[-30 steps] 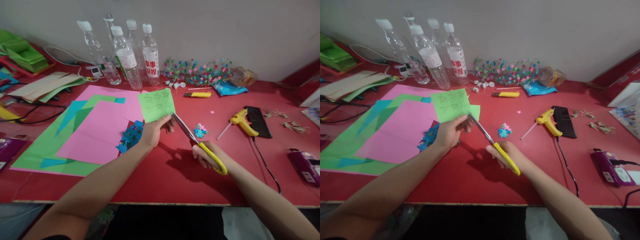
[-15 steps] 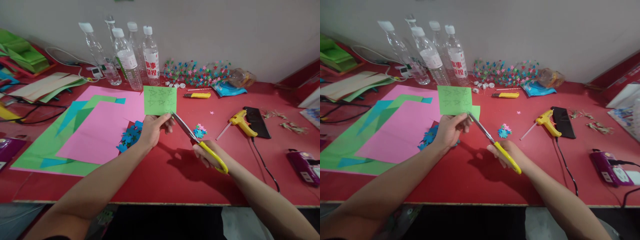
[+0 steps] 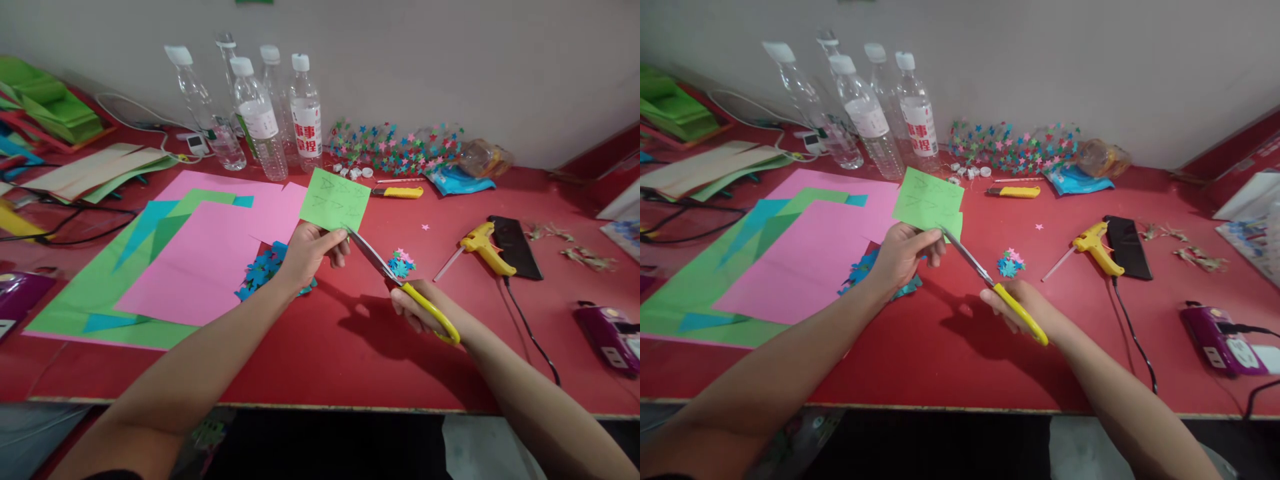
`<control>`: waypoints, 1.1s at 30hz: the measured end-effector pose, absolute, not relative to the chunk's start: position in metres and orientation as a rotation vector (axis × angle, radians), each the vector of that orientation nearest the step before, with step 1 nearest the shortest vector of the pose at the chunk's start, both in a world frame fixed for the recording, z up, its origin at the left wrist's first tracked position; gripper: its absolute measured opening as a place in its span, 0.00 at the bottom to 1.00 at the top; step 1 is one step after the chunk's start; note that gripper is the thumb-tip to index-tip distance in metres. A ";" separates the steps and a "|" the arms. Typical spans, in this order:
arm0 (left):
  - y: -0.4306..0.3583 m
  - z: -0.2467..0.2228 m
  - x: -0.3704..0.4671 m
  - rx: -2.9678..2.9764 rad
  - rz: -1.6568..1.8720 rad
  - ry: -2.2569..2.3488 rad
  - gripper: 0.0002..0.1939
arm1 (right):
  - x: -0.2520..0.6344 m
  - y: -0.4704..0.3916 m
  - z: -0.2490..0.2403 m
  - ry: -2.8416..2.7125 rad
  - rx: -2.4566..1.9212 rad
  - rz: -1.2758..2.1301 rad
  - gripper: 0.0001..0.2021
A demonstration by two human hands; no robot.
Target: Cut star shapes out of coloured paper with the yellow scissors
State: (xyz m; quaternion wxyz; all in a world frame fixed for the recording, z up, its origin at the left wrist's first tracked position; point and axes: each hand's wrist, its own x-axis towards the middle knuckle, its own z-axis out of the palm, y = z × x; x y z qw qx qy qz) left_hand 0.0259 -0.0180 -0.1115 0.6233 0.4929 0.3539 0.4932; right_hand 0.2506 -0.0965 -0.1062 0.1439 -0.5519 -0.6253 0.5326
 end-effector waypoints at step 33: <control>-0.018 -0.113 0.023 1.135 1.174 0.847 0.13 | 0.245 -0.095 -0.106 -1.735 -1.641 1.571 0.24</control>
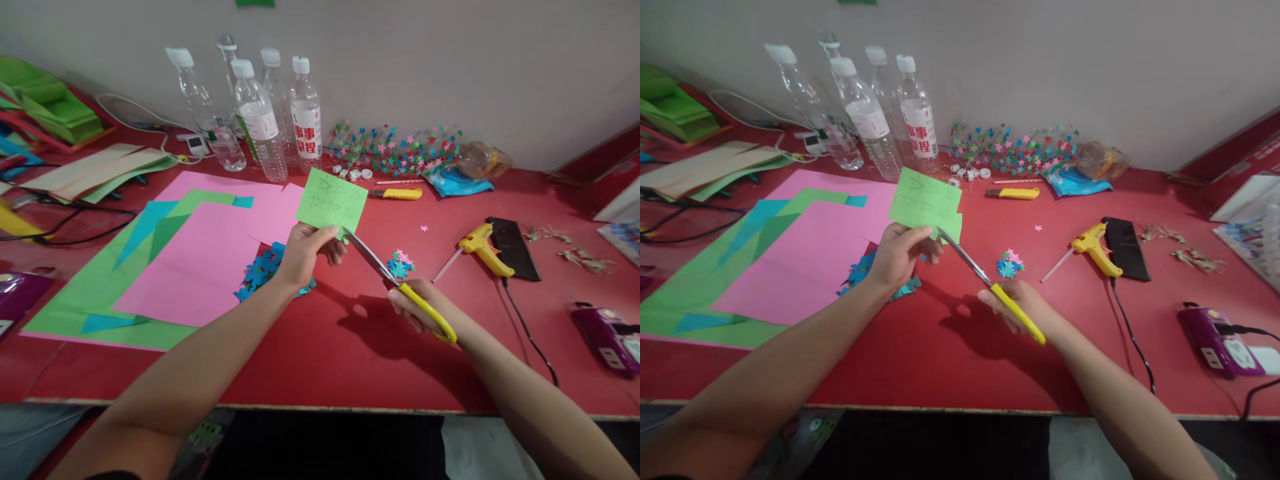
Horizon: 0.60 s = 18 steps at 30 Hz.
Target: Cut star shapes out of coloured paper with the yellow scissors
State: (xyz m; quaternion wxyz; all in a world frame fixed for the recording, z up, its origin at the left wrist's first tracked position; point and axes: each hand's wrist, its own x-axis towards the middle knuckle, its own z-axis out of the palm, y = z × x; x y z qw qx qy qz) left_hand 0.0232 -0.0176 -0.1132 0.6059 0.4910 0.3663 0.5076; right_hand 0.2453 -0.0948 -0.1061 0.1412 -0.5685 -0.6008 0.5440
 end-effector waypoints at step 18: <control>-0.039 -0.111 0.043 0.985 1.318 0.893 0.15 | 0.235 -0.109 -0.111 -1.627 -1.464 1.708 0.30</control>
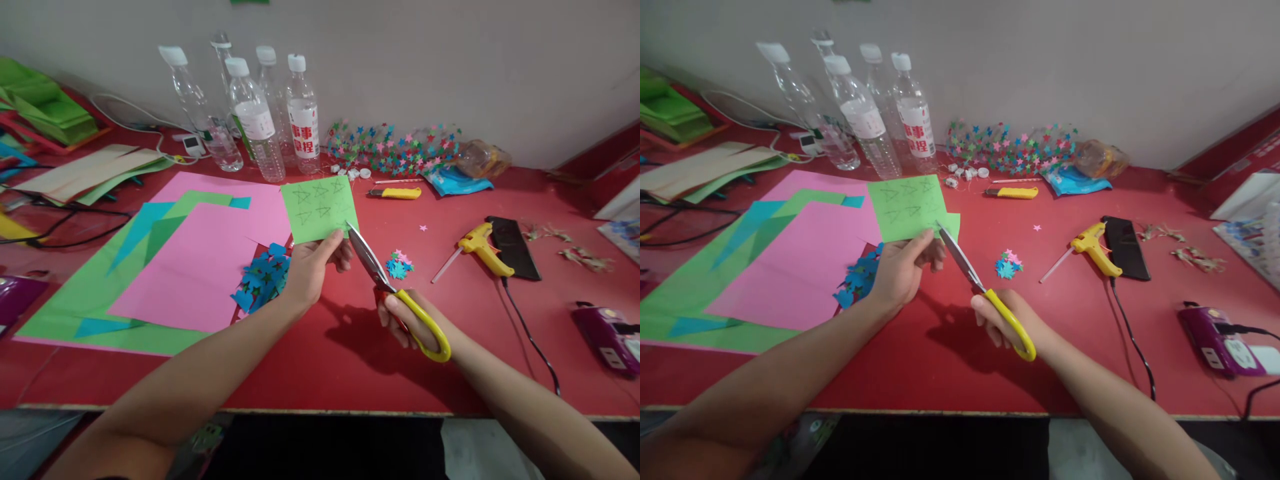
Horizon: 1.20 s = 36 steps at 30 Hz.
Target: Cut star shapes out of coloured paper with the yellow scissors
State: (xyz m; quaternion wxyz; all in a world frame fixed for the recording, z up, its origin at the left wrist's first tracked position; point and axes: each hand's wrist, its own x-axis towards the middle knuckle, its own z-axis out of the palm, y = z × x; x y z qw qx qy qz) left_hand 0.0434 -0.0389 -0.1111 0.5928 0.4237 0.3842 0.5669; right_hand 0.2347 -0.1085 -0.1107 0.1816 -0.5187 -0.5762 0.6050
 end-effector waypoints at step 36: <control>-0.045 -0.120 0.052 0.949 1.322 0.936 0.16 | 0.217 -0.113 -0.112 -1.510 -1.663 1.603 0.24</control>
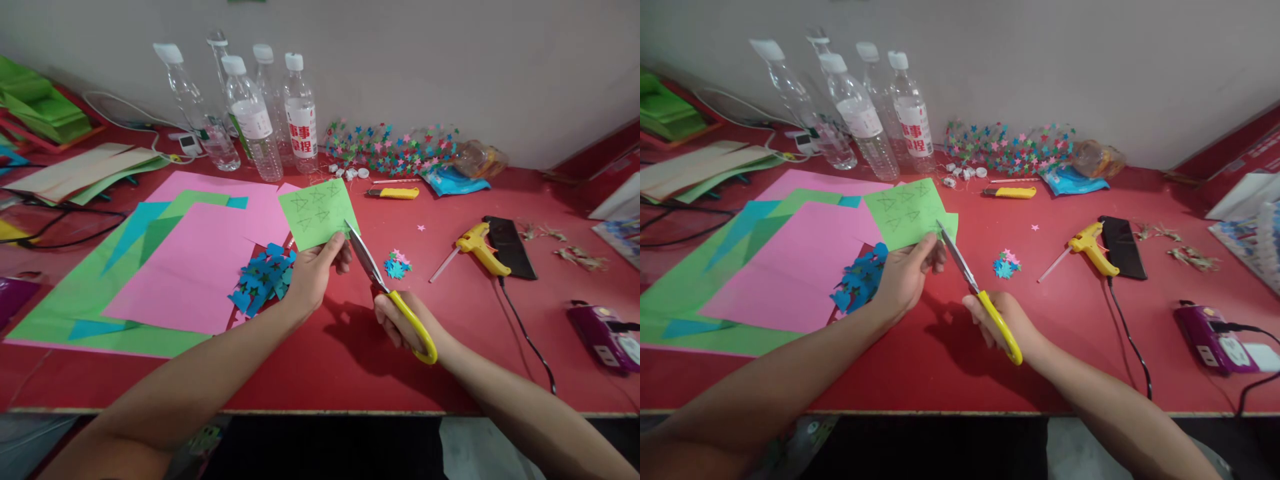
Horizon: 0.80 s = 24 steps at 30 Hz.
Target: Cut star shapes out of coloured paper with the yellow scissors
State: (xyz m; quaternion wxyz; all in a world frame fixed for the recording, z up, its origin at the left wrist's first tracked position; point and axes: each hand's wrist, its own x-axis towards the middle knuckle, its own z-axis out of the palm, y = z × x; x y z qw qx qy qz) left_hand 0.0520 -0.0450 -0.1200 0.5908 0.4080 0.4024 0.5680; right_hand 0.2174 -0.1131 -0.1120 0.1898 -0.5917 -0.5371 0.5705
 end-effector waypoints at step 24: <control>-0.031 -0.118 0.042 0.940 1.337 0.866 0.13 | 0.231 -0.105 -0.113 -1.606 -1.640 1.565 0.25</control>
